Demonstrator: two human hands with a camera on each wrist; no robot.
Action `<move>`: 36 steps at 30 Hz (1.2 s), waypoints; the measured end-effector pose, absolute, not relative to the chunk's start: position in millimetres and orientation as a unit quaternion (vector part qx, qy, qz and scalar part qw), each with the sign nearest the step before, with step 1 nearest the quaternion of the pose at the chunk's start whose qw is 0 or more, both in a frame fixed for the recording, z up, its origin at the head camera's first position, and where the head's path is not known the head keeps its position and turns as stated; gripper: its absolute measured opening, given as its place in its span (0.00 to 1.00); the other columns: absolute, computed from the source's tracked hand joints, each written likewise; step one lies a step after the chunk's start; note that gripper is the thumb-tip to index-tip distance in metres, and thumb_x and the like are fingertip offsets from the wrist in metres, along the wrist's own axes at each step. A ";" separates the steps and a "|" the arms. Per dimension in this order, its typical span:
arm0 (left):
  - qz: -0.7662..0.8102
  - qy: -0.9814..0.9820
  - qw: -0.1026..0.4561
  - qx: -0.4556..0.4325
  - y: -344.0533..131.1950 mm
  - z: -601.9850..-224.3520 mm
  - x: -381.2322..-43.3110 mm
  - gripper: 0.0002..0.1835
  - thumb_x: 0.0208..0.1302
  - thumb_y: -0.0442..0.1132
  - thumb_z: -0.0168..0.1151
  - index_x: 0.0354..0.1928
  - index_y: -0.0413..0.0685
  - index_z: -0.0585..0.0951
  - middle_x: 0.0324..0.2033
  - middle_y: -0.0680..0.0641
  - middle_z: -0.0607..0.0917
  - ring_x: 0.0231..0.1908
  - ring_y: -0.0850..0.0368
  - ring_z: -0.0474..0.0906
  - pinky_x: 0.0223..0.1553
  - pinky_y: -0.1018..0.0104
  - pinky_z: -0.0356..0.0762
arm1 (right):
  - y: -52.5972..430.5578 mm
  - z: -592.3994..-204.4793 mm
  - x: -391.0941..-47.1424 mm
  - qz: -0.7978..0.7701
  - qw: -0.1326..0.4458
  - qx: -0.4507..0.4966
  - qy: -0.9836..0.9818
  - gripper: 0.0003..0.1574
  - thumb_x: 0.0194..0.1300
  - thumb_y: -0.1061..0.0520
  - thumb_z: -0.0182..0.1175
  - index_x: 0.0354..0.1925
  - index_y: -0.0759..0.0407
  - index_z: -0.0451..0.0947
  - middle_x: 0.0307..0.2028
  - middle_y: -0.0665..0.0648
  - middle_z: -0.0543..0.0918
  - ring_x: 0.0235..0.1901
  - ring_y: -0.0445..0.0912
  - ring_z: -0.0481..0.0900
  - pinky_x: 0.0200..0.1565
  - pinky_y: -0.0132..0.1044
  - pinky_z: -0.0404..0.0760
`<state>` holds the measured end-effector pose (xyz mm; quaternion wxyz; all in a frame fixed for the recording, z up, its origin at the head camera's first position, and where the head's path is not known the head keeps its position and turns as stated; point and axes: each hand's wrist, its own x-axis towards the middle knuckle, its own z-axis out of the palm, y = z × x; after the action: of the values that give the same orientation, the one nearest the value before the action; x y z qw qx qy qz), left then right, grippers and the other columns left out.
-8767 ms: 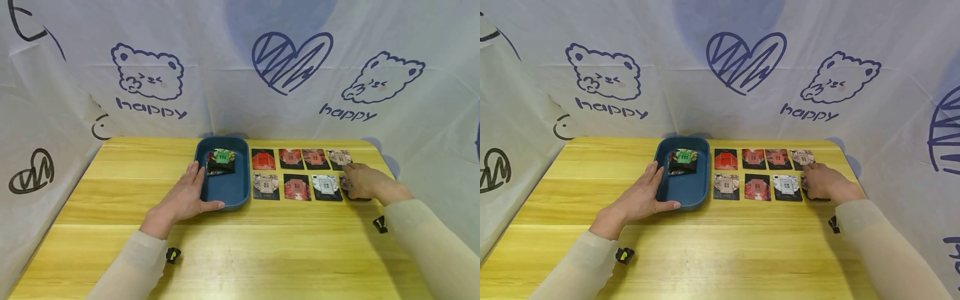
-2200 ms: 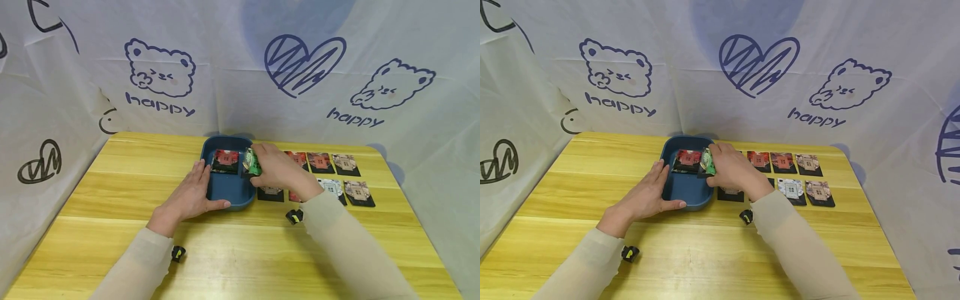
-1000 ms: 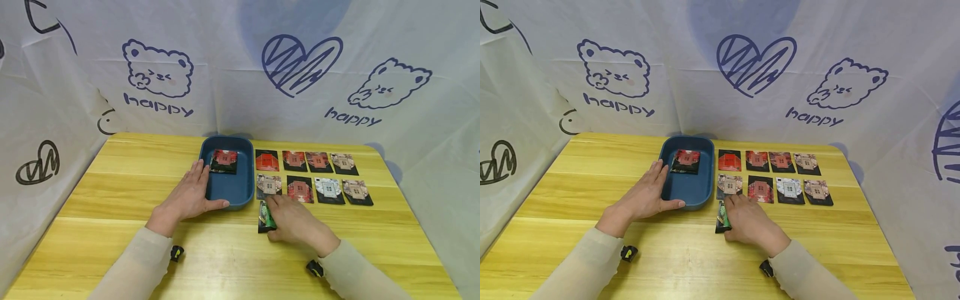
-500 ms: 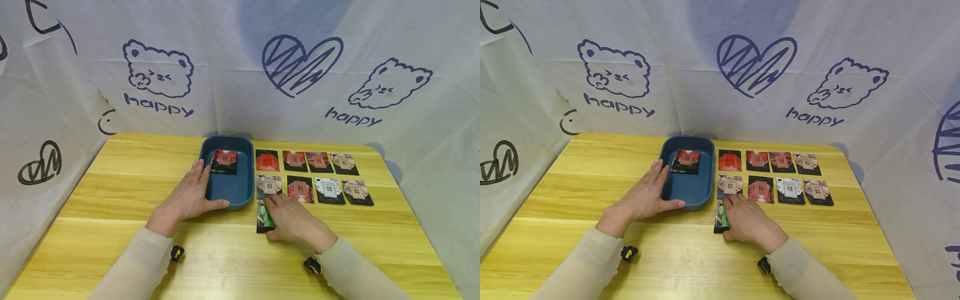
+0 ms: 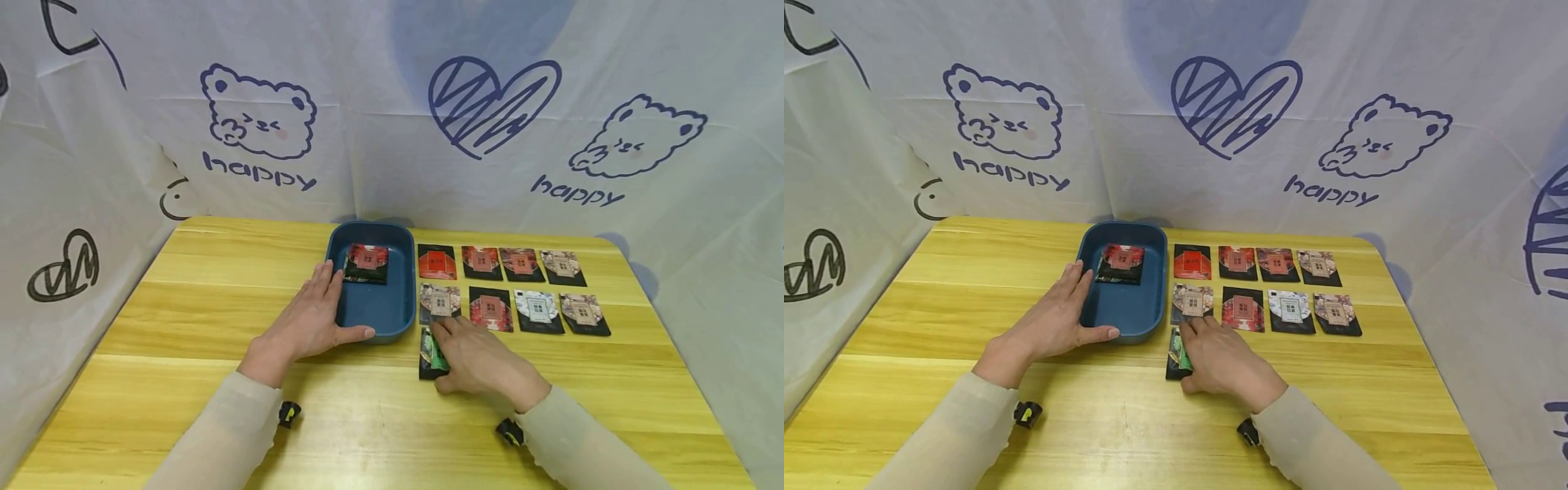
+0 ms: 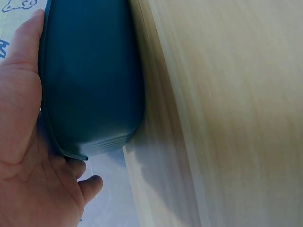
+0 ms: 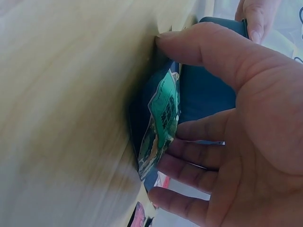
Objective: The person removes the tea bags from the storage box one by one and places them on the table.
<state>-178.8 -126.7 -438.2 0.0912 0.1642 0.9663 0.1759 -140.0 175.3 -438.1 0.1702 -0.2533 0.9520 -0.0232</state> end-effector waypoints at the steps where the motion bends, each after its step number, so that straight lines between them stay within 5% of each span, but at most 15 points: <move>1: 0.176 0.966 0.092 0.164 -126.8 -438.1 -178.7 0.73 0.55 0.85 0.60 0.85 0.38 0.47 0.85 0.37 0.38 0.85 0.40 0.33 0.83 0.43 0.44 | 175.4 -438.3 -140.1 -0.023 0.170 -0.253 0.952 0.62 0.59 0.37 0.74 0.79 0.67 0.62 0.76 0.69 0.67 0.75 0.66 0.65 0.75 0.60 0.67; 36: 0.186 0.964 0.091 0.165 -127.0 -438.2 -179.0 0.73 0.55 0.84 0.61 0.84 0.37 0.47 0.85 0.37 0.38 0.85 0.39 0.33 0.83 0.43 0.45 | 179.8 -435.5 -142.7 -0.037 0.156 -0.262 0.952 0.63 0.59 0.34 0.75 0.79 0.65 0.63 0.77 0.68 0.66 0.76 0.67 0.65 0.74 0.64 0.67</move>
<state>-179.0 -127.0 -438.2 0.0909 0.1655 0.9642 0.1864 -142.7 179.8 -435.5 0.1564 -0.2623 0.9515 -0.0371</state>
